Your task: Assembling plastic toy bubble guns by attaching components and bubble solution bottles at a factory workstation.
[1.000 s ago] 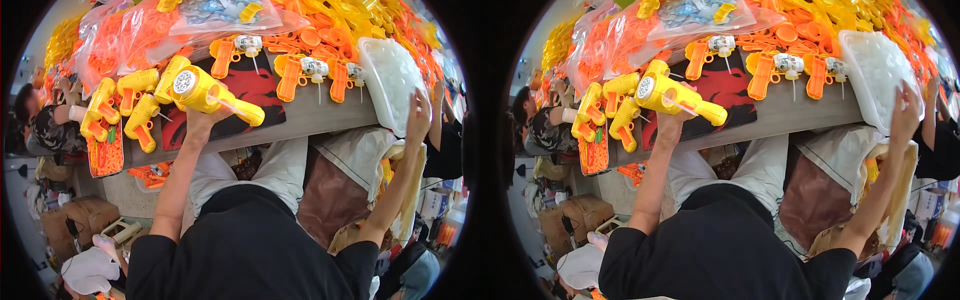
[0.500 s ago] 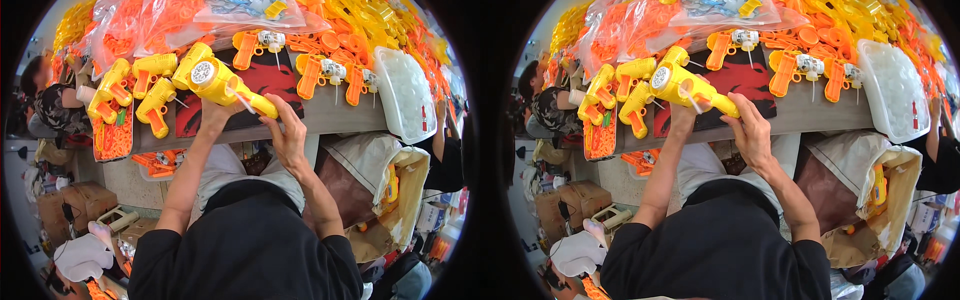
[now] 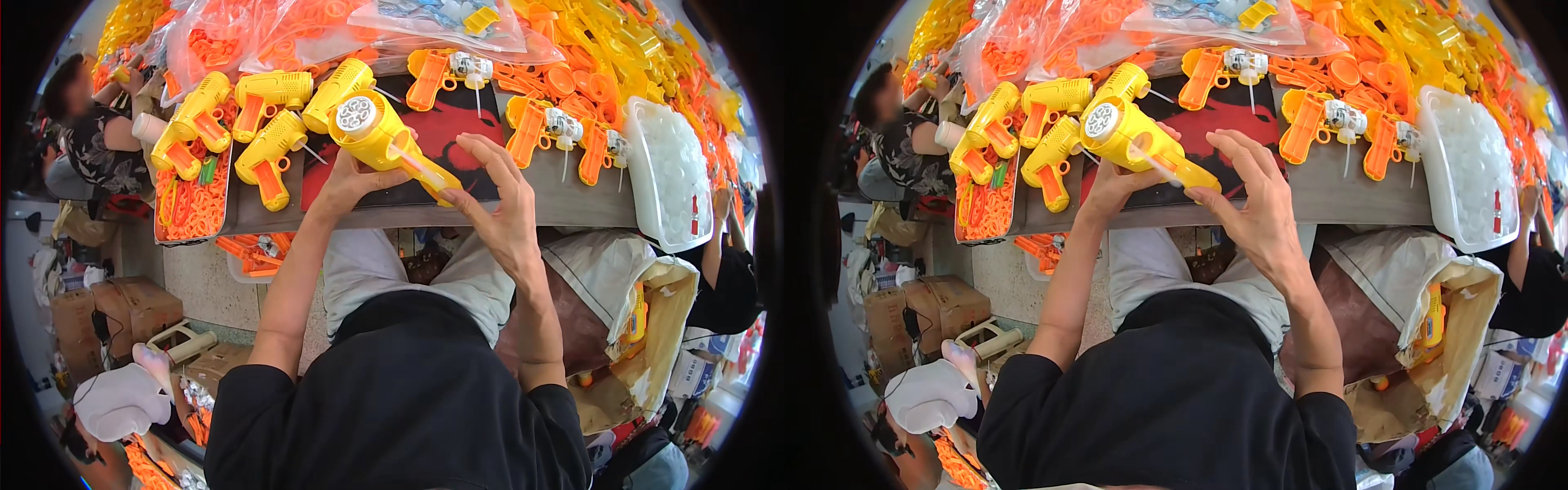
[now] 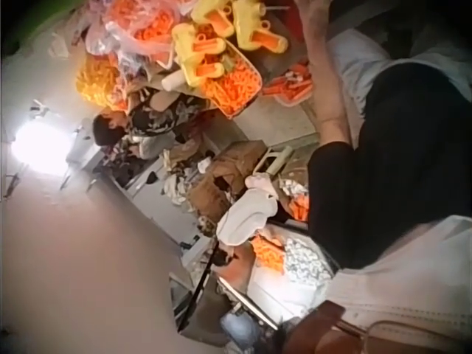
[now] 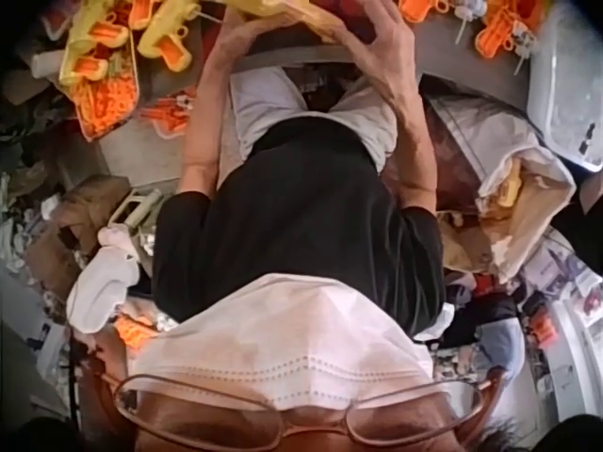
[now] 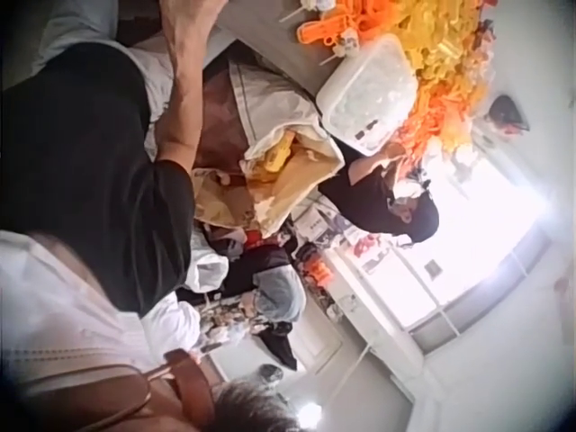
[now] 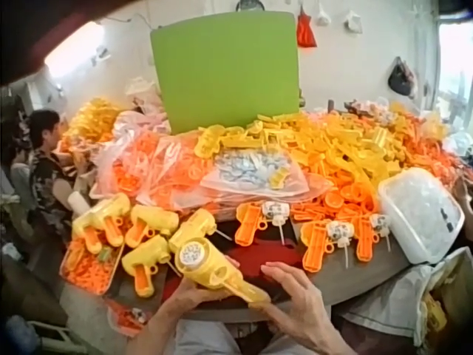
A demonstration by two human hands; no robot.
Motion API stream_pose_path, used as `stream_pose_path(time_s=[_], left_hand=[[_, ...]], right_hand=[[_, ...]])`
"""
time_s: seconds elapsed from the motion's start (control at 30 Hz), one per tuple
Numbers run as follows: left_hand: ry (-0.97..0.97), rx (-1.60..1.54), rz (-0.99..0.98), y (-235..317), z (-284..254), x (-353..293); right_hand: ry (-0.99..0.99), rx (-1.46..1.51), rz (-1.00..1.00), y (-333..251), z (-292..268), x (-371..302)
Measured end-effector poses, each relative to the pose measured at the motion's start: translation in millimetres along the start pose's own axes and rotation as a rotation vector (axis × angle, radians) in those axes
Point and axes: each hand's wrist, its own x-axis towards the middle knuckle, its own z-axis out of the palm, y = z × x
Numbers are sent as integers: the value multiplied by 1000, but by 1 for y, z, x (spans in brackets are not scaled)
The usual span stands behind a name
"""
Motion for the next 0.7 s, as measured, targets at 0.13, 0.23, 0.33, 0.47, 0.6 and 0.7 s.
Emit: stream_pose_path(time_s=[0.13,0.23,0.33,0.47,0.6,0.7], left_hand=[[15,-56,17,-3,1,0],[26,-61,8,-1,1,-1],[8,-80,20,-1,1,-1],[6,-25,-56,1,-5,-1],[21,556,14,45,14,4],[-20,854,233,67,23,12]], right_hand=[[-110,-75,-6,3,7,-8],[-73,63,105,2,17,-15],[-47,82,149,4,20,-18],[-106,84,166,12,15,-17],[1,313,104,-14,1,16],[-68,304,113,5,2,39]])
